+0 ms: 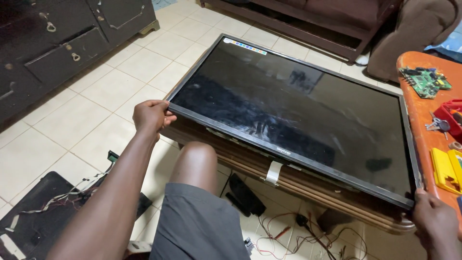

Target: The person removes the plastic bezel from a television screen by hand and lifts the internal display panel away from the frame while sitting at a low table.

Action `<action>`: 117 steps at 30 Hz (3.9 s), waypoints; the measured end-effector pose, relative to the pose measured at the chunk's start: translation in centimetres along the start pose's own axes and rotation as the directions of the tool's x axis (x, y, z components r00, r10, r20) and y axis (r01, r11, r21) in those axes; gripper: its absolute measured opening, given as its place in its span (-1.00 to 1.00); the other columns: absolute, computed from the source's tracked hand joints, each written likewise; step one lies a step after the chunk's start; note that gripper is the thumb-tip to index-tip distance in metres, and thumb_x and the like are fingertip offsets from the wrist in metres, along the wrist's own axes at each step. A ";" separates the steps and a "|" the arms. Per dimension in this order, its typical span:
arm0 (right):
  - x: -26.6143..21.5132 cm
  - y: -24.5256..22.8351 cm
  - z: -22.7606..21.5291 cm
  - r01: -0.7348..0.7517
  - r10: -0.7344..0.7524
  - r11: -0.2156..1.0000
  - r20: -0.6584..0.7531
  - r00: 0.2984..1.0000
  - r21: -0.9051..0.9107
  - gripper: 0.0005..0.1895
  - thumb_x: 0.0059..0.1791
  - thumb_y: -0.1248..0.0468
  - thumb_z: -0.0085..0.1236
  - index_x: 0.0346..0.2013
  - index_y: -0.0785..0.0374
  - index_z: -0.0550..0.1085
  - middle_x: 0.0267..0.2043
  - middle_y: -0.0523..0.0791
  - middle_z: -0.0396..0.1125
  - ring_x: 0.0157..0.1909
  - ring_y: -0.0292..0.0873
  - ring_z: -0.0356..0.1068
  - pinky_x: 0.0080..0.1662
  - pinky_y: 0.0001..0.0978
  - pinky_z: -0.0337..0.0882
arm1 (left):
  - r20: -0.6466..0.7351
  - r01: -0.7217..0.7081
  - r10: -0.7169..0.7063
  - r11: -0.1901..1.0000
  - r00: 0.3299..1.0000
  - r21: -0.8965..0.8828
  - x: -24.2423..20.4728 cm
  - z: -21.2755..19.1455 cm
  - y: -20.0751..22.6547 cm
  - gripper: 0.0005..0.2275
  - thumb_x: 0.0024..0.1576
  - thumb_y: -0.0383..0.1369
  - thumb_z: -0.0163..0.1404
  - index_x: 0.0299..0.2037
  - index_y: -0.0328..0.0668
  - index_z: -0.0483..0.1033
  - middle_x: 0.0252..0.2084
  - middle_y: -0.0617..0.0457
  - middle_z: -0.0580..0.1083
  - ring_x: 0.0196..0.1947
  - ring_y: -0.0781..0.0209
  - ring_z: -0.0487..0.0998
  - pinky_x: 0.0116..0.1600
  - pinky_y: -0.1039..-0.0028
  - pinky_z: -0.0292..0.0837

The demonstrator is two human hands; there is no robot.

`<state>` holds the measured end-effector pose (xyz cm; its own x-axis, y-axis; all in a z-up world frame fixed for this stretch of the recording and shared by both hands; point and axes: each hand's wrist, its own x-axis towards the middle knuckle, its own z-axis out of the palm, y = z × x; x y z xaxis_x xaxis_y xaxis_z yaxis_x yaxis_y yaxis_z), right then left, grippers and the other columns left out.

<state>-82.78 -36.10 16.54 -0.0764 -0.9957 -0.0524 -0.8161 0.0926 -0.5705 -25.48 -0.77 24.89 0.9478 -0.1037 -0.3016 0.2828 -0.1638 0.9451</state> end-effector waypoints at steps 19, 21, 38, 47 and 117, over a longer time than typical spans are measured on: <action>-0.2 0.4 0.4 0.055 -0.055 0.998 0.036 0.998 -0.007 -0.35 0.41 -0.05 -0.26 0.10 0.53 0.56 -0.40 0.41 0.44 -0.50 0.39 0.41 -0.50 0.20 0.40 | -0.012 0.041 -0.040 0.991 0.999 0.124 -0.8 -1.3 1.1 -0.86 0.15 -0.27 0.22 -0.25 -0.14 0.64 -0.53 0.09 0.54 -0.68 0.48 0.34 -0.51 0.57 0.10; 0.8 1.3 0.6 0.111 -0.112 0.994 0.040 0.993 0.014 -0.36 0.44 -0.02 -0.24 0.08 0.52 0.59 -0.44 0.34 0.50 -0.42 0.31 0.46 -0.46 0.20 0.47 | -0.015 0.064 -0.063 0.983 0.998 0.170 -0.8 -1.3 1.4 -0.87 0.15 -0.26 0.21 -0.26 -0.10 0.63 -0.53 0.09 0.54 -0.69 0.49 0.31 -0.58 0.50 -0.09; 5.7 2.2 2.1 -0.093 0.104 0.971 0.041 0.994 -0.218 -0.19 0.20 -0.30 -0.26 0.34 0.32 0.49 0.32 0.41 0.31 0.28 0.46 0.31 0.16 0.14 0.23 | 0.112 -0.232 0.205 0.901 0.972 0.366 6.0 0.5 -2.3 -0.49 0.23 0.01 0.10 -0.64 -0.09 0.25 -0.65 0.08 0.33 -0.59 0.17 0.56 -0.39 0.35 0.32; 0.0 -0.3 0.4 -0.141 0.085 0.947 0.201 0.976 0.287 -0.17 0.25 -0.30 -0.46 -0.18 0.44 0.44 -0.45 0.09 0.15 -0.53 -0.05 0.06 -0.53 -0.19 0.06 | 0.250 -0.337 0.227 0.583 0.941 0.739 9.8 0.3 -3.2 -0.14 0.36 0.27 -0.39 0.01 -0.65 0.59 0.00 -0.72 0.48 0.10 -0.61 0.47 0.08 -0.11 0.31; -5.5 -2.2 6.2 -0.527 0.163 0.115 0.508 0.846 0.842 -0.66 0.03 0.34 0.23 0.07 0.35 0.39 -0.10 -0.09 0.22 -0.11 -0.21 0.43 0.02 -0.50 0.62 | 0.283 0.180 -0.106 0.951 0.953 -0.250 6.6 5.3 -9.5 -0.60 0.28 -0.42 0.07 0.16 -0.28 0.09 0.08 -0.13 0.42 -0.07 0.04 0.55 0.07 0.01 0.68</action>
<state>-76.99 -30.81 13.06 0.0932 -0.8276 -0.5536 0.4286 0.5352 -0.7279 -22.67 -5.12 13.19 0.8315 -0.3592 -0.4237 0.4769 0.0705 0.8761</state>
